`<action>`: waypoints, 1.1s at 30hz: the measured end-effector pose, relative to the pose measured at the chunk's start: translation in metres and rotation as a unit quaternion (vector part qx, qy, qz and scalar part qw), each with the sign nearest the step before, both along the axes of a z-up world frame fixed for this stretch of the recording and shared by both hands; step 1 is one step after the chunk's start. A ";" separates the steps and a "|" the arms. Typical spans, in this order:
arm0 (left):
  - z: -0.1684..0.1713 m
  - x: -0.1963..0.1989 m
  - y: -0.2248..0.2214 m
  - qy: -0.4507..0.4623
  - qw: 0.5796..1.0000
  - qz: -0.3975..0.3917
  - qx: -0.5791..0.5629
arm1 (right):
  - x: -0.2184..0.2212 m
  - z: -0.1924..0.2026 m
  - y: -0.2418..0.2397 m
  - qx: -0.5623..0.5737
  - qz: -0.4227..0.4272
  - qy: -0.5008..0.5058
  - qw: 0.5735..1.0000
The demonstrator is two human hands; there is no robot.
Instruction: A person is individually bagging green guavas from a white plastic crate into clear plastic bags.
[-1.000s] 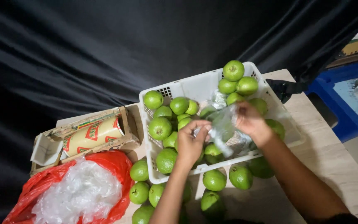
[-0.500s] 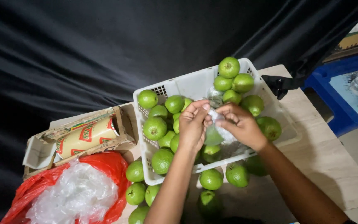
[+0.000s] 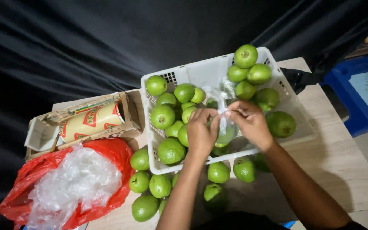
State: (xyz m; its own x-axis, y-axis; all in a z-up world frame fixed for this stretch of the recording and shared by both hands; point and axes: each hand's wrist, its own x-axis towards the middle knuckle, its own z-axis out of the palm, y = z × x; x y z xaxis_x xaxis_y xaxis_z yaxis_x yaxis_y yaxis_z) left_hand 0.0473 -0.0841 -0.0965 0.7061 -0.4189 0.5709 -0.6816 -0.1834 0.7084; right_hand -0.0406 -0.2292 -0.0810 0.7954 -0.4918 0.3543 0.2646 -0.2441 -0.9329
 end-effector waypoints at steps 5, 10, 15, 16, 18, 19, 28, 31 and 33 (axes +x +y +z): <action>0.004 0.003 0.016 0.018 1.000 0.010 0.001 | -0.008 -0.013 -0.032 0.099 -0.079 -0.030 0.991; 0.017 -0.006 0.006 0.277 0.947 -0.069 -0.149 | -0.003 0.010 -0.019 0.194 -0.086 -0.081 0.974; 0.049 -0.003 -0.005 0.106 0.992 -0.060 -0.041 | 0.000 0.031 -0.012 0.108 -0.062 -0.074 0.990; 0.051 0.000 -0.008 0.104 0.992 -0.060 -0.042 | 0.000 0.038 -0.007 0.107 -0.061 -0.076 0.990; 0.052 0.004 -0.013 0.097 0.992 -0.052 -0.063 | -0.004 0.052 0.005 0.043 0.026 -0.046 0.998; 0.053 0.006 -0.013 0.097 0.992 -0.052 -0.063 | -0.005 0.042 -0.001 0.043 0.025 -0.047 0.998; 0.059 0.013 0.017 0.077 0.995 -0.068 -0.009 | -0.010 0.026 -0.027 0.145 -0.077 -0.047 0.985; 0.048 0.014 0.008 0.142 0.987 -0.018 -0.073 | -0.007 0.031 -0.026 0.277 0.007 -0.102 0.955; 0.024 0.030 -0.005 0.257 0.938 -0.034 -0.230 | -0.004 0.029 -0.022 0.335 0.035 -0.108 0.936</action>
